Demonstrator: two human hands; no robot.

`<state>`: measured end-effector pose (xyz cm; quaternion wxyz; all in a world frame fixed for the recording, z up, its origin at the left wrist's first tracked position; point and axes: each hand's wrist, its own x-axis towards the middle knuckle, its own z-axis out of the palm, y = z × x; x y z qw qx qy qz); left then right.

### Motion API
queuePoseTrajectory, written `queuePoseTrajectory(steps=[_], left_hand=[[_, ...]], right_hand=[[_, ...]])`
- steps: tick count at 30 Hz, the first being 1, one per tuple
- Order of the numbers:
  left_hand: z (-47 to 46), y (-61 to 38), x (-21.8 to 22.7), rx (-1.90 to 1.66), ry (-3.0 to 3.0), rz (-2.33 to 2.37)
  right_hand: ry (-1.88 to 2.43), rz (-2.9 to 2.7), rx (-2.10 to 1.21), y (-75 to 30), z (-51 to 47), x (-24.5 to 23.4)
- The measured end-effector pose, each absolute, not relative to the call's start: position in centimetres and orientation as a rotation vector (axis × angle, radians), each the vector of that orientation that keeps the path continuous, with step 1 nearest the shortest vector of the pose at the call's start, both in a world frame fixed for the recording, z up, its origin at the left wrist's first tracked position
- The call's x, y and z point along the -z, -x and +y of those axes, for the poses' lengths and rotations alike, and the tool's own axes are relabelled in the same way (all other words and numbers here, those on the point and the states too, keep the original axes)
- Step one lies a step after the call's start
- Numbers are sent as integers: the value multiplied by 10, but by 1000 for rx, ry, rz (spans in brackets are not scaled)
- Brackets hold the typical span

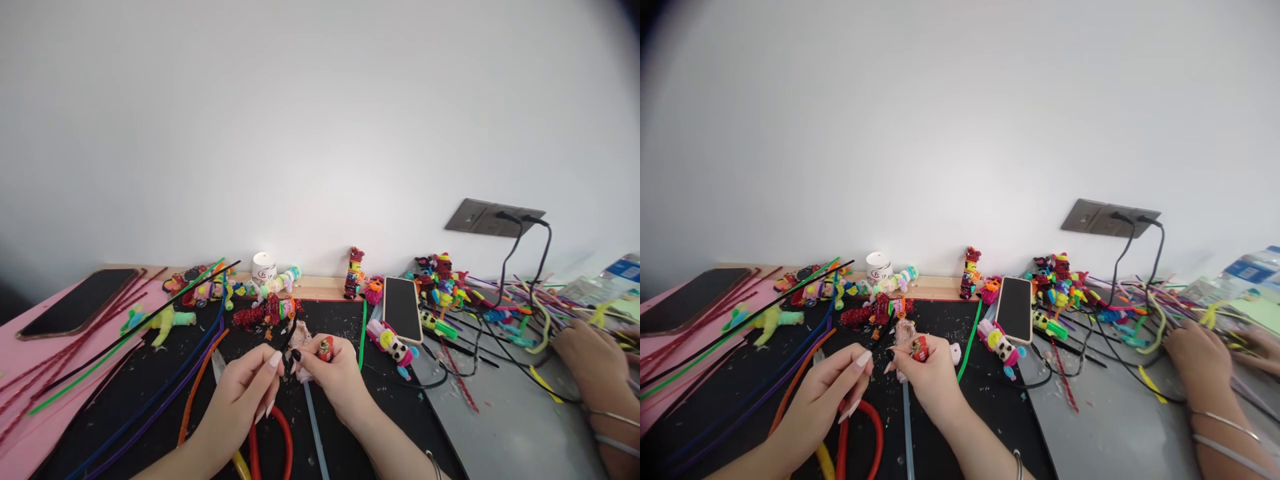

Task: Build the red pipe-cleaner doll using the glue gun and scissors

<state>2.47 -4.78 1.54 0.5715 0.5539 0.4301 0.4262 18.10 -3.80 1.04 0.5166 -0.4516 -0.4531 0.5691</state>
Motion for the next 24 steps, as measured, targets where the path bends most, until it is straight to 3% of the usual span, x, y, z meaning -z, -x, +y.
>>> queuePoseTrajectory(steps=[9, 24], left_hand=[[-48, -25, -16, -1001, -1312, 1003], [-47, -24, -8, -984, -1355, 960]], right_hand=[[1180, -1015, -1237, -181, -34, -9], [1053, -1061, -1359, -183, -34, -8]])
